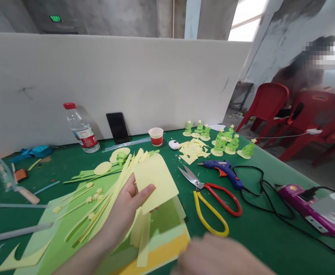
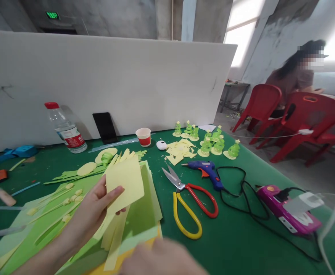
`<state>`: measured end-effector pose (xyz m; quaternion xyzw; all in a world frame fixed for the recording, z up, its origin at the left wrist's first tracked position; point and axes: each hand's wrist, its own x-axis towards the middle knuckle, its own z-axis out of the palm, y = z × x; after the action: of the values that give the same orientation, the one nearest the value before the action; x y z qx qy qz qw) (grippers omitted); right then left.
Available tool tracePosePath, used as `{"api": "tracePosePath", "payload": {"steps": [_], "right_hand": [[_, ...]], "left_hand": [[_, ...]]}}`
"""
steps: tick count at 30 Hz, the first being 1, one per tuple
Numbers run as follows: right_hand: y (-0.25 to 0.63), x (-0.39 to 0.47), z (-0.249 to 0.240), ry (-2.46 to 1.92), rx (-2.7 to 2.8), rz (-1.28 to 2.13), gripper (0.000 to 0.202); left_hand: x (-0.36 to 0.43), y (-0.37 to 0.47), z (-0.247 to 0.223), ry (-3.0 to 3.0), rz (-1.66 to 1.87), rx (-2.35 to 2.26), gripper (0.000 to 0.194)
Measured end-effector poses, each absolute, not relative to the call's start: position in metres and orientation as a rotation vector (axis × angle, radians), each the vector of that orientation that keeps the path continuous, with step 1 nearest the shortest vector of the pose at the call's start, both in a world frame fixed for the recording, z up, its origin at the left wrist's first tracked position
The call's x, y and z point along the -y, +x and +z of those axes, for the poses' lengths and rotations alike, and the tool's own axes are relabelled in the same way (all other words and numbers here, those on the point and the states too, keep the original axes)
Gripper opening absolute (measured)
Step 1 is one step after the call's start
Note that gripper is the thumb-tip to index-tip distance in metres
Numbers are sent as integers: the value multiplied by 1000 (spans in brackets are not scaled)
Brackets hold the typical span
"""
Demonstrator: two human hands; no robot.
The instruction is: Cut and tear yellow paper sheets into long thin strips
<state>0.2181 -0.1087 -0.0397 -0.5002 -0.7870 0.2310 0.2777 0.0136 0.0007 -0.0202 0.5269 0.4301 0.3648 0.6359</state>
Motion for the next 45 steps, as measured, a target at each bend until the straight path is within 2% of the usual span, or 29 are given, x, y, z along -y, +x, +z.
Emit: {"api": "tracePosePath", "payload": {"steps": [3,6,10,16,22,28,37,41,45], "right_hand": [[229,84,-49,-1760,2056,426,29],[246,69,-60,-2043,2003,410,46],[251,60,-70,-2189,1967,486,58],[250,48,-53,-2291,1807,726,71],[280,50,-34,-2080,1601,1026,59],[249,65,-34,-1140,1042,1415,28],[199,60,-11,-1020,1212,1766,45],[191,57,-5,-923,1324,1957,40],[183,55,-8,-830,1452,1963,33]], "left_hand": [[-3,12,-19,1099,864,-922,56],[-3,11,-18,1035,862,-916,43],[-5,12,-16,938,912,-895,22],[-16,19,-2,847,1033,-803,9],[-26,23,15,767,1135,-690,10],[-33,22,19,737,1222,-627,8],[-42,20,19,708,1307,-574,2],[-43,19,19,709,1331,-561,6],[-45,18,18,708,1349,-566,4]]}}
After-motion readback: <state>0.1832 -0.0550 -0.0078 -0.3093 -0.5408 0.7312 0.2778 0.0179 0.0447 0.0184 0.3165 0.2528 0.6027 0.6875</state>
